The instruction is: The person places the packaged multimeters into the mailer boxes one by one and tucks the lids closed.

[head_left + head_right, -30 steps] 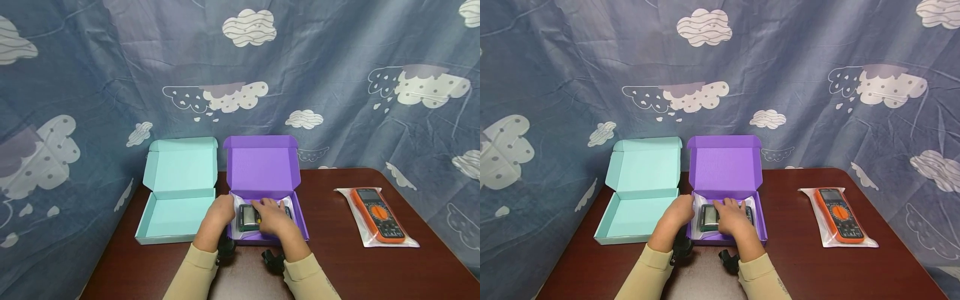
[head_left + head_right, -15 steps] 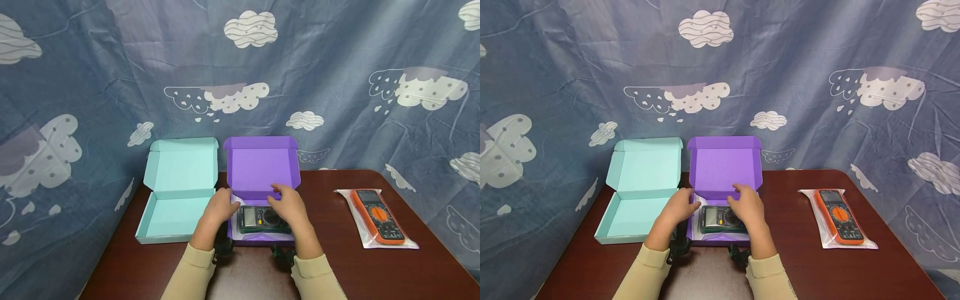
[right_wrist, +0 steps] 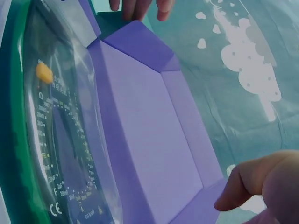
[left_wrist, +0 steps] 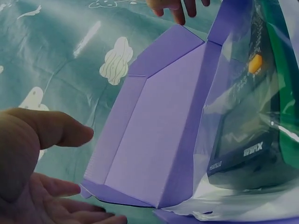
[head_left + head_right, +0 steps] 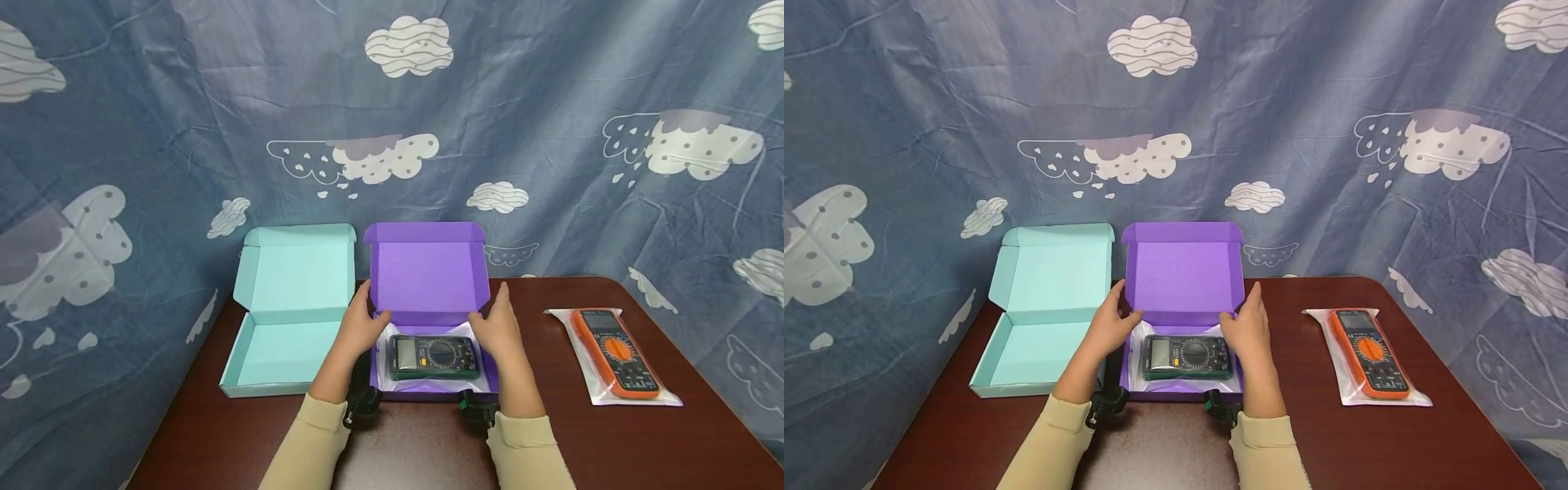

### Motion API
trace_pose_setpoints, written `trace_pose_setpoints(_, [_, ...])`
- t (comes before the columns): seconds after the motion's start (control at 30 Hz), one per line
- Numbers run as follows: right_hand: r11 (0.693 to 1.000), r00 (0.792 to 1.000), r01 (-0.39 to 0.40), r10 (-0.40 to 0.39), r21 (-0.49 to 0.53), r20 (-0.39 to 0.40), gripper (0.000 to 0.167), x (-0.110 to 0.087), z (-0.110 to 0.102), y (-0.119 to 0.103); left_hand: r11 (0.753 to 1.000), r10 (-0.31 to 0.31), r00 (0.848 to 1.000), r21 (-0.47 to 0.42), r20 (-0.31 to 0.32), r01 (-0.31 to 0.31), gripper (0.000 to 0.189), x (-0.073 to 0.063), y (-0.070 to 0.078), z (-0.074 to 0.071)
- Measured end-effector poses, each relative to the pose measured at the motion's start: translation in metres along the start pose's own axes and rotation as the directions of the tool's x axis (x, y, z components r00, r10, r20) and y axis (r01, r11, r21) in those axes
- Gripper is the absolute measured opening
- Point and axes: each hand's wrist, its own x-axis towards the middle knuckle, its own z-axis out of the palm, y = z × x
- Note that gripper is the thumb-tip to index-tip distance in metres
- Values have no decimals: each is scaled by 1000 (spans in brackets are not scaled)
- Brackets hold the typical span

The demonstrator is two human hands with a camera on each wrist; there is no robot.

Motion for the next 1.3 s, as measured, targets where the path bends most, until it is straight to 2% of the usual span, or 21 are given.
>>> trace_pose_setpoints(0.13, [999, 997, 5, -8, 34, 83, 92, 1, -1, -1, 993, -5, 999, -121, 50, 11, 76, 1, 1, 0])
trace_pose_setpoints(0.23, [998, 994, 19, -24, 57, 103, 91, 1, -2, -3, 987, -22, 997, -157, 70, 33, 77, 1, 3, -1])
trace_pose_setpoints(0.43, [992, 993, 45, -57, 117, 100, 85, 1, -5, -5, 984, -48, 994, -166, 97, 64, 74, 1, 3, -2])
trace_pose_setpoints(0.6, [979, 991, 36, -62, 202, 120, 80, 0, -9, -6, 982, -68, 993, -169, 99, 84, 74, 1, 5, -4])
trace_pose_setpoints(0.83, [973, 990, 26, -56, 229, 126, 75, -1, -14, -4, 988, -92, 993, -120, 70, 100, 69, 0, 11, -10])
trace_pose_setpoints(1.03, [984, 993, 45, -63, 170, 98, 74, -1, -13, -3, 995, -87, 995, -50, 53, 90, 63, -2, 13, -16])
trace_pose_setpoints(1.2, [982, 983, 129, -145, 140, 108, 67, -2, -15, -1, 998, -63, 995, 8, 81, 62, 64, -3, 13, -20])
trace_pose_setpoints(1.3, [972, 968, 181, -203, 150, 148, 56, -2, -18, 0, 998, -48, 993, 32, 105, 45, 68, -4, 13, -22])
